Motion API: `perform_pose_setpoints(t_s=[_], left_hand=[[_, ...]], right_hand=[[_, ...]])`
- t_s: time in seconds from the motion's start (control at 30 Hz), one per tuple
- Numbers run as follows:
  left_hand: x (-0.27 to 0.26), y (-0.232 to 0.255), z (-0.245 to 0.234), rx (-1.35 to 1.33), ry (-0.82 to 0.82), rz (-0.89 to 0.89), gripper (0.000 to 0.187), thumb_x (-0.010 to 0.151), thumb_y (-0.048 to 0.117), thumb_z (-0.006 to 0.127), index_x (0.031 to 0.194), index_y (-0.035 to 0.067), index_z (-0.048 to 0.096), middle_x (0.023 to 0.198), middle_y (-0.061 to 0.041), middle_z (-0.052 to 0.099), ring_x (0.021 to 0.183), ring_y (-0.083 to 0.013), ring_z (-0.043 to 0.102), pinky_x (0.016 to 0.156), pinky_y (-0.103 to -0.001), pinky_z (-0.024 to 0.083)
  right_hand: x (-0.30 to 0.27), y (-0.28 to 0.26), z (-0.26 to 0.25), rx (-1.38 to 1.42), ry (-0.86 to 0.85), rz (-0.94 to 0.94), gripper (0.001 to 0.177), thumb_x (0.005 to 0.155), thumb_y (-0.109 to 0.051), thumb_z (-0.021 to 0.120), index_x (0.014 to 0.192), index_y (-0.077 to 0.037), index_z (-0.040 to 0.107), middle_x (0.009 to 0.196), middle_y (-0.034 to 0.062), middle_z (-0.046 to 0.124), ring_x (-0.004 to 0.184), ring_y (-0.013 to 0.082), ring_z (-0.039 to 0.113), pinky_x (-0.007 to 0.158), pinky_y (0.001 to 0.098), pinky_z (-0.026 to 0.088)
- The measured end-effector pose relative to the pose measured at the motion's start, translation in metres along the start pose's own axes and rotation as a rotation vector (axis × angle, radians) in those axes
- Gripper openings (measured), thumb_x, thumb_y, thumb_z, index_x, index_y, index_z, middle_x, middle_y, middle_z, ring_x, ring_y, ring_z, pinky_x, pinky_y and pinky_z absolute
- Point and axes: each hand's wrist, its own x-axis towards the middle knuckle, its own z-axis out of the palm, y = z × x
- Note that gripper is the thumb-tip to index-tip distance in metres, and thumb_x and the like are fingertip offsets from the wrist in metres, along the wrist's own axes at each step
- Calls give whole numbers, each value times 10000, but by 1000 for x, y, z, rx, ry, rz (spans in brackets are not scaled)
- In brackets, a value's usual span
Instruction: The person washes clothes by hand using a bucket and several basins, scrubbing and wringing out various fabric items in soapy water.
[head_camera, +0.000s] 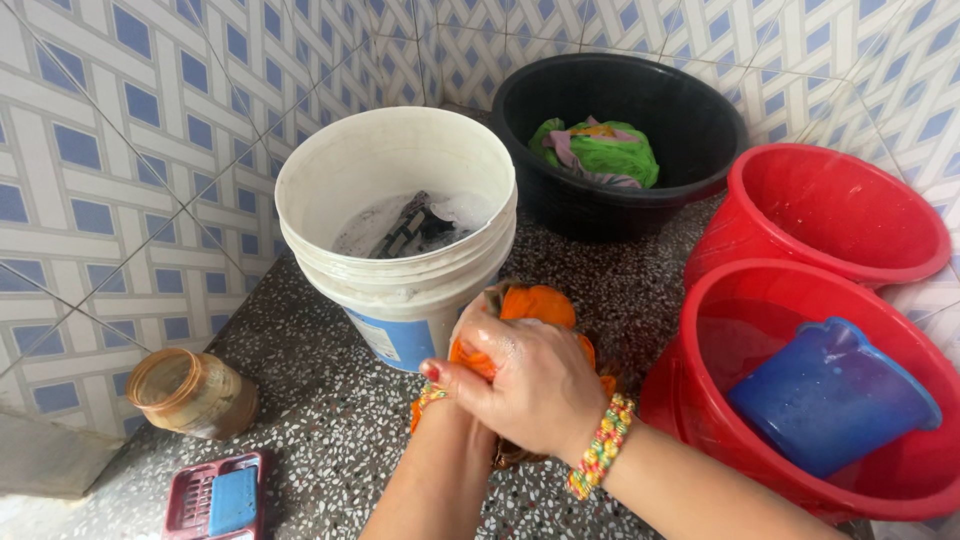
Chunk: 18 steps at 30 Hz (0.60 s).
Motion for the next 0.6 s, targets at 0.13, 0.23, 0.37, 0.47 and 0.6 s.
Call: perform_pose_setpoints(t_s=[0.13, 0.23, 0.37, 0.47, 0.6], left_hand=[[14, 2, 19, 112, 399, -27, 217, 1156, 259, 722, 1153, 45, 761, 1023, -97, 784, 892, -260, 767, 768, -474, 660], [2, -1, 36, 48, 485, -64, 121, 1130, 150, 684, 1130, 50, 752, 1002, -68, 788, 882, -228, 785, 802, -465, 686], [11, 29, 13, 5, 336, -136, 140, 1121, 169, 683, 1124, 50, 757, 1001, -66, 785, 886, -225, 777, 807, -452, 679], [17, 37, 7, -33, 228, -185, 154, 1114, 183, 682, 1119, 51, 760, 1001, -65, 782, 889, -222, 771, 811, -442, 673], [13, 25, 50, 16, 395, -97, 173, 1105, 202, 680, 1112, 51, 764, 1001, -64, 778, 893, -219, 763, 817, -428, 666]], right_hand=[[21, 94, 7, -202, 92, 250, 542, 1208, -497, 718, 905, -47, 713, 851, 277, 767, 865, 519, 769, 712, 609, 588], [16, 125, 17, 37, 178, 197, 476, 1265, -408, 636, 936, -66, 678, 954, 238, 829, 966, 438, 836, 694, 582, 632], [-12, 50, 42, -96, 102, 117, 439, 1223, -421, 618, 976, -70, 709, 829, 286, 769, 796, 513, 785, 664, 617, 583], [-18, 27, 41, -31, 17, 89, 462, 1209, -450, 620, 940, -81, 690, 752, 269, 748, 746, 498, 794, 640, 606, 586], [7, 131, 38, 76, 171, 166, 379, 1291, -323, 596, 1049, -59, 721, 1038, 217, 850, 1043, 374, 831, 858, 532, 632]])
